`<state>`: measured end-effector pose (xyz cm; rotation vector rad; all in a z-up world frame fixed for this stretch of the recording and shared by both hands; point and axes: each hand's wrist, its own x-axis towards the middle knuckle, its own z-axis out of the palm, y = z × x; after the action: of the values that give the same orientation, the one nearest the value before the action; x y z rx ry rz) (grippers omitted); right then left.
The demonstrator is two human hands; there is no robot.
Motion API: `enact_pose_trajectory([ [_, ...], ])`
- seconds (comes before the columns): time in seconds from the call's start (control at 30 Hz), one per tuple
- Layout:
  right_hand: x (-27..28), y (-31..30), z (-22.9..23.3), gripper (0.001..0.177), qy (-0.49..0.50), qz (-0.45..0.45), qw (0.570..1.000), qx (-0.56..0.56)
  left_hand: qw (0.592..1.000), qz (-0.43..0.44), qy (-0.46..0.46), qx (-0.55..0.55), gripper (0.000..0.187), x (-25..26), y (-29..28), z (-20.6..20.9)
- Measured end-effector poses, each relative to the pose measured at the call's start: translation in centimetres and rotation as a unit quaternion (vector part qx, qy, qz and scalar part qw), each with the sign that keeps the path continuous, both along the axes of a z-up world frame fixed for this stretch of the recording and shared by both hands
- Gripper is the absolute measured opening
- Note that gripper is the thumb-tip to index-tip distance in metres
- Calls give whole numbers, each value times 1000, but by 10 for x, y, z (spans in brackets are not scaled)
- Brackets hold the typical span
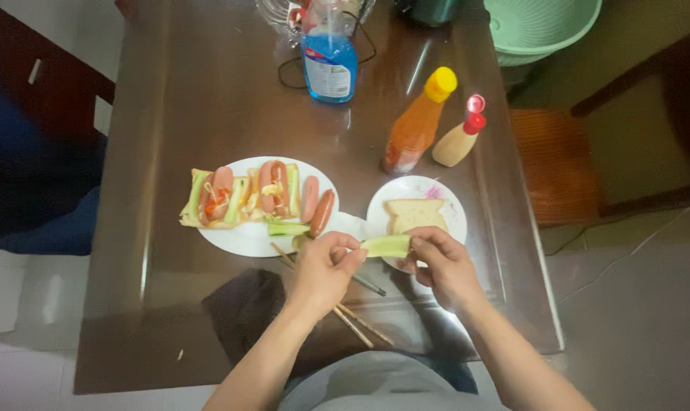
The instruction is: The person places bread on a plate, adds slices of cucumber and pieces of sausage using chopsticks, and squeezes sauce from bottles onto the ingredients.
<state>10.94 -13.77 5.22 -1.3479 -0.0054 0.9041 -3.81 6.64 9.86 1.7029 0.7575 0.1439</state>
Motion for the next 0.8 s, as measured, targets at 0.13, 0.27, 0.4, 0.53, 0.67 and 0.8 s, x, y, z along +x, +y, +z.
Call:
enact_pose_trajectory([
  [0.13, 23, -38, -10, 19, 13, 17, 1000, 13, 1000, -19, 1, -6, 16, 33, -29, -43],
  [0.27, 53, -50, -30, 16, -93, 17, 992, -82, 1000, 13, 1, -23, 22, 67, -49, -82],
  [0.4, 84, -37, -40, 20, -225, 78, 954, -183, 998, 36, 42, -18, 25, 96, -54, -104],
  [0.53, 97, -28, -42, 20, -314, 116, 897, -290, 995, 55, 77, -15, 21, 107, -57, -114],
  [0.67, 96, -25, -42, 25, -442, 114, 840, -293, 975, 39, 95, 197, 18, 106, -65, -100],
  [0.8, 85, -7, -36, 29, -477, 61, 839, -257, 960, 86, 7, 265, 16, 74, -49, -62],
])
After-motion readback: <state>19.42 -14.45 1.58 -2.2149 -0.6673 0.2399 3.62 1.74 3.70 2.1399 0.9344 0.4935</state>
